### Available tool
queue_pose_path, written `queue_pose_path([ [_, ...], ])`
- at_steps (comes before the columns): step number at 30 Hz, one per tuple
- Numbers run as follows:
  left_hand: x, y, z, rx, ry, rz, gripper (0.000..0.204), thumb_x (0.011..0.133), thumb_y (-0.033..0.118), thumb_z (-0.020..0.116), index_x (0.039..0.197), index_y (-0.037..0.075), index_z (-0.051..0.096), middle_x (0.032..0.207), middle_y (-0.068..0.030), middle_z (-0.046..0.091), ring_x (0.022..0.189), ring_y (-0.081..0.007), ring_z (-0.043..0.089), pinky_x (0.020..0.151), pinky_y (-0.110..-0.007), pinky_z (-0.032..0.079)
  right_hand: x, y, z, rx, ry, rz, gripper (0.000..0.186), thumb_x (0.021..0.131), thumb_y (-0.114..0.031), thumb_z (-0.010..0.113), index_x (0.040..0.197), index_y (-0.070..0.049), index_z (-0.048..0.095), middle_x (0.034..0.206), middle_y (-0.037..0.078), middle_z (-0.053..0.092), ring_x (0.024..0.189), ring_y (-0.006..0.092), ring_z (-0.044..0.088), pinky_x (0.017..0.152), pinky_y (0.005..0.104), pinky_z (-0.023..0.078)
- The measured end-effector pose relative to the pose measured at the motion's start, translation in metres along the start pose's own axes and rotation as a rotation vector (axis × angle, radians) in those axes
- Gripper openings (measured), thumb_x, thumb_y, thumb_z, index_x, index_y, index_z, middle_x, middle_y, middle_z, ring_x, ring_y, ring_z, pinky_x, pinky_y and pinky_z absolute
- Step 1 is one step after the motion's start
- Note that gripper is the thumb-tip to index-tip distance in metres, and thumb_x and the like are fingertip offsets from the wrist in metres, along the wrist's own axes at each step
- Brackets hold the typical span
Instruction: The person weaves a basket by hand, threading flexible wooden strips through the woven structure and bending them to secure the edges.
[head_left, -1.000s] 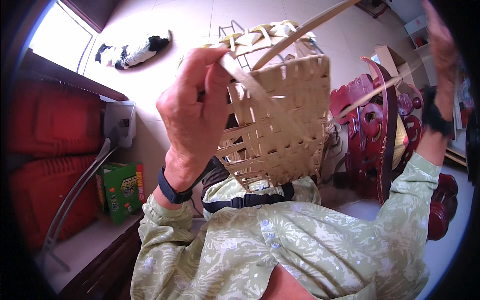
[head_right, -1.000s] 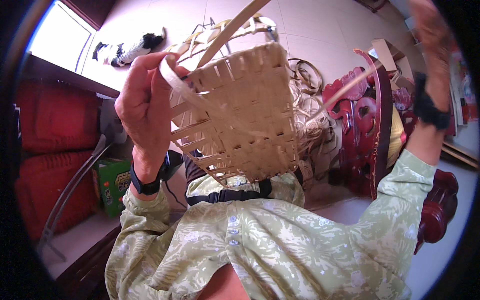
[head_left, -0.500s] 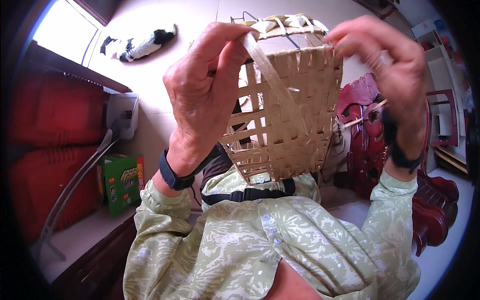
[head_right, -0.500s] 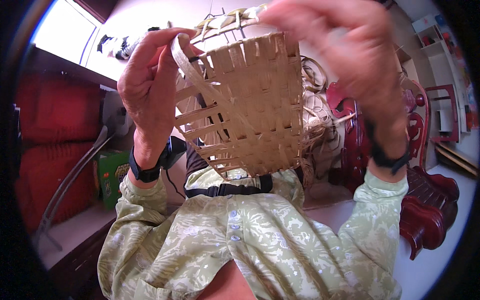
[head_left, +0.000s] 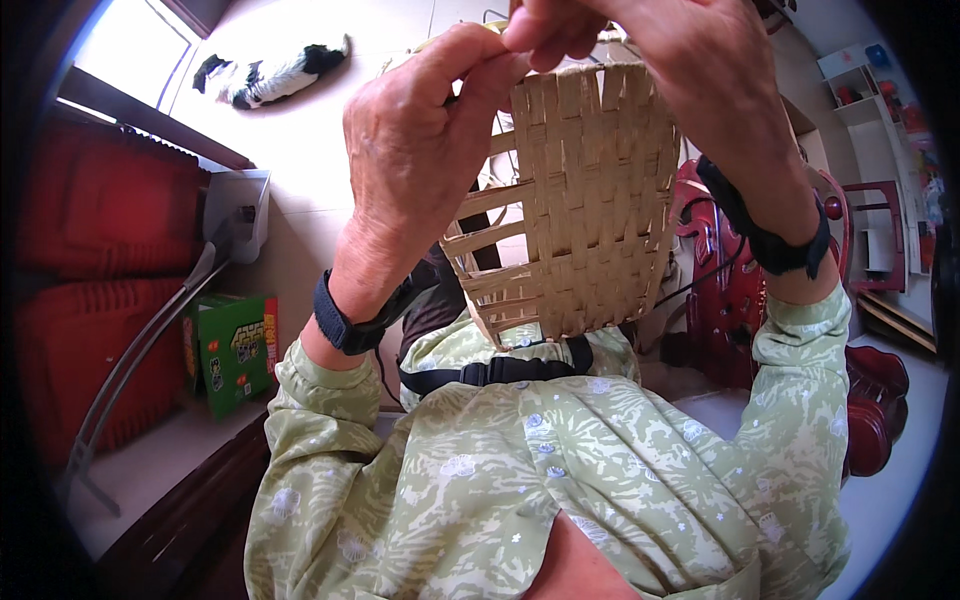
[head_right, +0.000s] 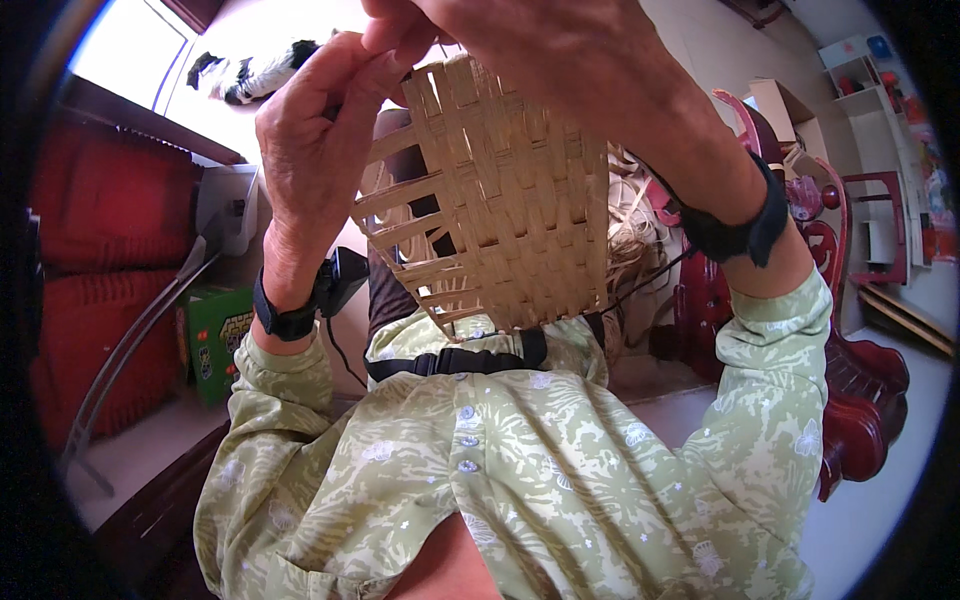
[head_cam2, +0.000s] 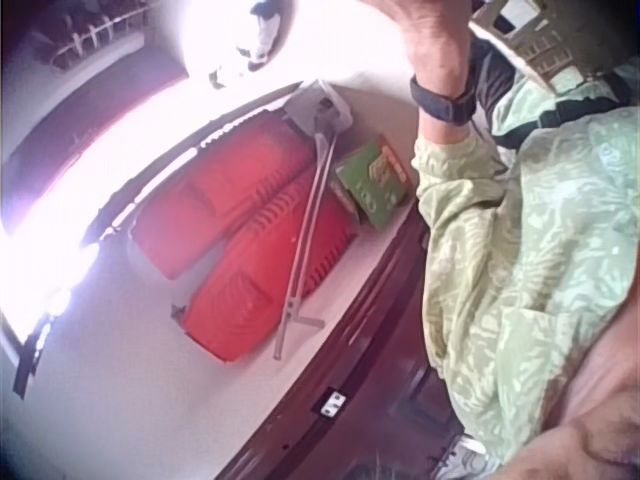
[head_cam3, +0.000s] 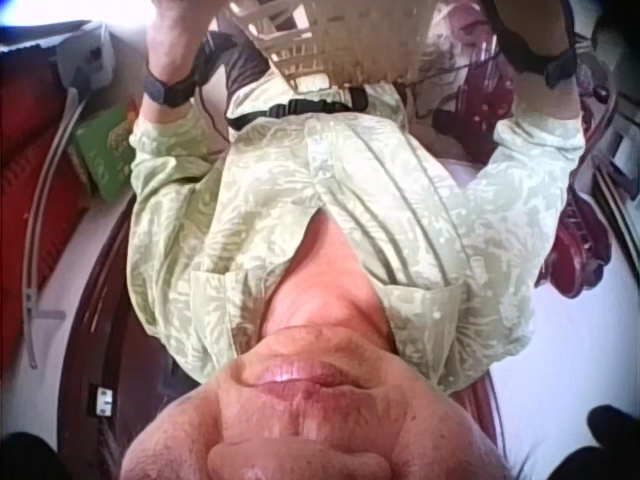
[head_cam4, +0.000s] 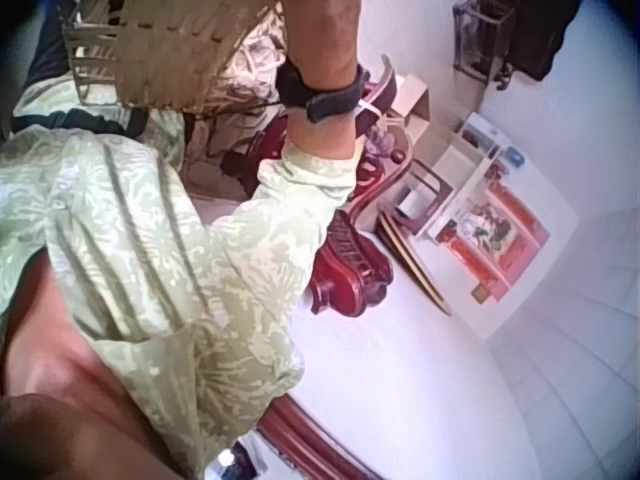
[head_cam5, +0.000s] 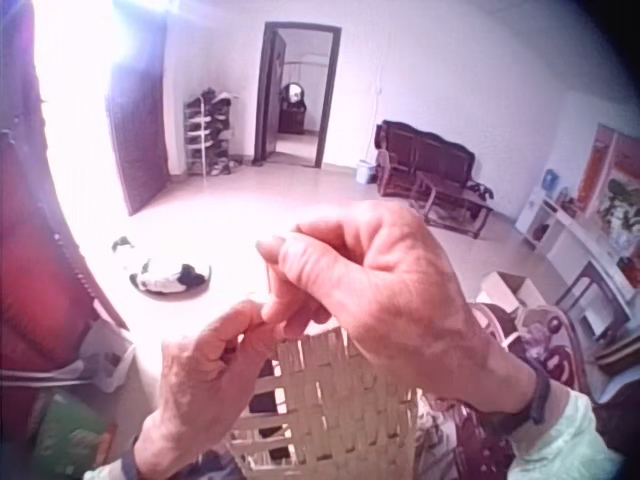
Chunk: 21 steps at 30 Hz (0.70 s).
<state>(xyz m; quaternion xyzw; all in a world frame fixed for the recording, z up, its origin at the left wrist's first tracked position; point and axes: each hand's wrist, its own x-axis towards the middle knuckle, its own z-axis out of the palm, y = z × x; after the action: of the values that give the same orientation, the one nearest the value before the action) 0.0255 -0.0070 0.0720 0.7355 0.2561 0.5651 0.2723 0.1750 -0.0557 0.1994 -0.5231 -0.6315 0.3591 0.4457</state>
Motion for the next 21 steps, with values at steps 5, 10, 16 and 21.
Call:
queue_pose_path([
  [5,0.001,-0.001,-0.012,0.039,-0.1,-0.034,0.012,0.096,0.022,0.067,0.098,0.01,0.071,0.069,-0.0059,0.067,0.059,-0.0203,0.065,0.056,-0.034,0.05,0.009,0.017,0.006,0.077,-0.001,-0.071,0.029,0.102,-0.017,0.06,0.082,0.001,0.071,0.072,0.007,0.071,0.06,0.01,0.066,0.058,0.024,0.056],
  [10,0.007,-0.004,-0.028,-0.073,-0.292,-0.133,0.023,0.102,0.025,0.057,0.099,0.005,0.069,0.075,-0.01,0.069,0.066,-0.021,0.066,0.063,-0.035,0.051,0.009,0.01,0.026,-0.034,-0.066,-0.188,0.032,0.101,-0.016,0.06,0.076,0.0,0.071,0.065,0.003,0.068,0.055,0.006,0.058,0.052,0.0224,0.048],
  [16,0.015,0.0,-0.046,-0.007,-0.473,-0.148,0.021,0.102,0.019,0.054,0.098,0.002,0.065,0.07,-0.0075,0.059,0.064,-0.0155,0.054,0.061,-0.032,0.046,-0.006,0.006,0.03,-0.127,-0.061,-0.246,0.023,0.098,-0.012,0.062,0.088,0.004,0.075,0.067,0.004,0.07,0.059,0.0051,0.061,0.05,0.0227,0.047],
  [21,0.023,0.002,-0.053,-0.094,-0.615,-0.218,0.017,0.101,0.016,0.057,0.104,0.001,0.065,0.072,-0.0068,0.058,0.065,-0.0151,0.052,0.06,-0.033,0.044,-0.024,0.011,0.023,-0.041,-0.031,-0.101,0.02,0.098,-0.015,0.065,0.093,0.003,0.071,0.074,0.005,0.071,0.062,0.0087,0.064,0.056,0.0242,0.051],
])
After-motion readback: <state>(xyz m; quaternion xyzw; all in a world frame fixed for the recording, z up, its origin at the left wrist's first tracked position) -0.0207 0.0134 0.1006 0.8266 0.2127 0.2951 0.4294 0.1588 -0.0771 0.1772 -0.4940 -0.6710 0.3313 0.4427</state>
